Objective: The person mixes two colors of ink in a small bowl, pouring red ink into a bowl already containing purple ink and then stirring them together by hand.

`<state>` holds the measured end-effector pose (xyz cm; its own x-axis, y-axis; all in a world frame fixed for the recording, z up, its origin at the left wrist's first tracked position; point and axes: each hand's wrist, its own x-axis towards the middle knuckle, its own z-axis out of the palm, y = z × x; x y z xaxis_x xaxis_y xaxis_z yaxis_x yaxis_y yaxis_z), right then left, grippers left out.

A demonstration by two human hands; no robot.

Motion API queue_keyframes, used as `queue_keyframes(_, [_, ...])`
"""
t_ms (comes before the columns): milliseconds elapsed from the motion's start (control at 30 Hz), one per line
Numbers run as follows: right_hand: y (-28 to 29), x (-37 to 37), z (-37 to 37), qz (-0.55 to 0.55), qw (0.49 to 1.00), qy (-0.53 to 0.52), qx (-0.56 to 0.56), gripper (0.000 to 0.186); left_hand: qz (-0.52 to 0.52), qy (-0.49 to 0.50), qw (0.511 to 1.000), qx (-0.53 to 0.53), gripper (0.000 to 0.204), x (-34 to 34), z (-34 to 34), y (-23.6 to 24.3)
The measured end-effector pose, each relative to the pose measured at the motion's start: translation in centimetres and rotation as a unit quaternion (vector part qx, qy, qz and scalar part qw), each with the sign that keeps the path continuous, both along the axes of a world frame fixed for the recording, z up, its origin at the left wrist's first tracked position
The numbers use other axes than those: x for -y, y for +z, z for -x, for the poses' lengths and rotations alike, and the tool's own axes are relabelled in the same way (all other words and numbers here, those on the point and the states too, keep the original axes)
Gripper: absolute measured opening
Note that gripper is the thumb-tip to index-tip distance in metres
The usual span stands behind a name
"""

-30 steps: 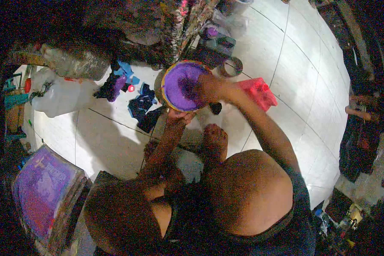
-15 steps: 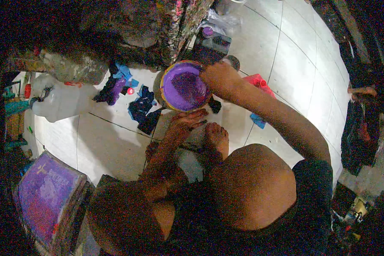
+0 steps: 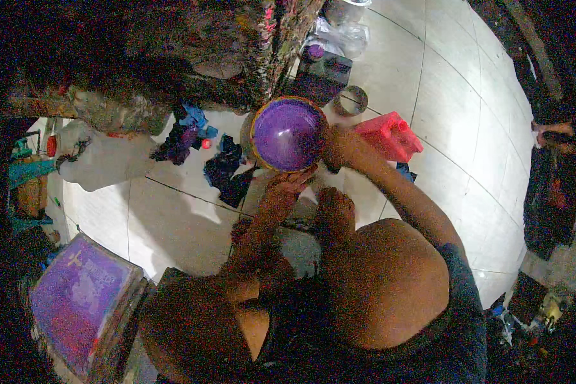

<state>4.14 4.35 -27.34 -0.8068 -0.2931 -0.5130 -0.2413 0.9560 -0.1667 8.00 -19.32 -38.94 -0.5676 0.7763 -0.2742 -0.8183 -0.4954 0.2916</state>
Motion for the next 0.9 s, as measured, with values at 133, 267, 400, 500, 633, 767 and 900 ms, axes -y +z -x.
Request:
queue_keyframes(133, [-3.8,-3.2,-0.6,0.141,0.990,-0.028,-0.002,0.019,0.076,-0.040,0.996,-0.028,0.054,-2.0,0.8,3.3])
queue_keyframes(267, [-0.4,-0.7,-1.1,0.087,0.992,-0.068,-0.060,0.024,-0.048,-0.036,0.998,-0.024,0.062,-1.4,0.8,0.5])
queue_keyframes(400, [3.7,-0.6,2.6,0.196,0.971,-0.127,0.054,0.027,-0.026,-0.040,0.999,-0.008,0.066,0.0,-0.5,1.1])
queue_keyframes(500, [-3.7,-1.5,-2.9,0.111,0.981,-0.158,0.004,0.025,0.011,-0.070,0.997,-0.019,0.065,-1.9,0.1,2.5])
queue_keyframes(633, [0.0,0.7,1.7,0.165,0.981,-0.096,0.026,0.025,0.070,-0.044,0.996,-0.031,0.061,0.0,0.6,1.5])
queue_keyframes(767, [0.7,-0.7,-0.3,0.111,0.989,-0.097,-0.004,0.022,-0.035,-0.065,0.997,-0.015,0.061,-1.4,0.4,-0.1])
queue_keyframes(900, [2.0,0.0,1.9,0.236,0.963,-0.091,-0.092,0.020,-0.034,-0.043,0.998,0.017,0.065,0.4,0.2,0.0])
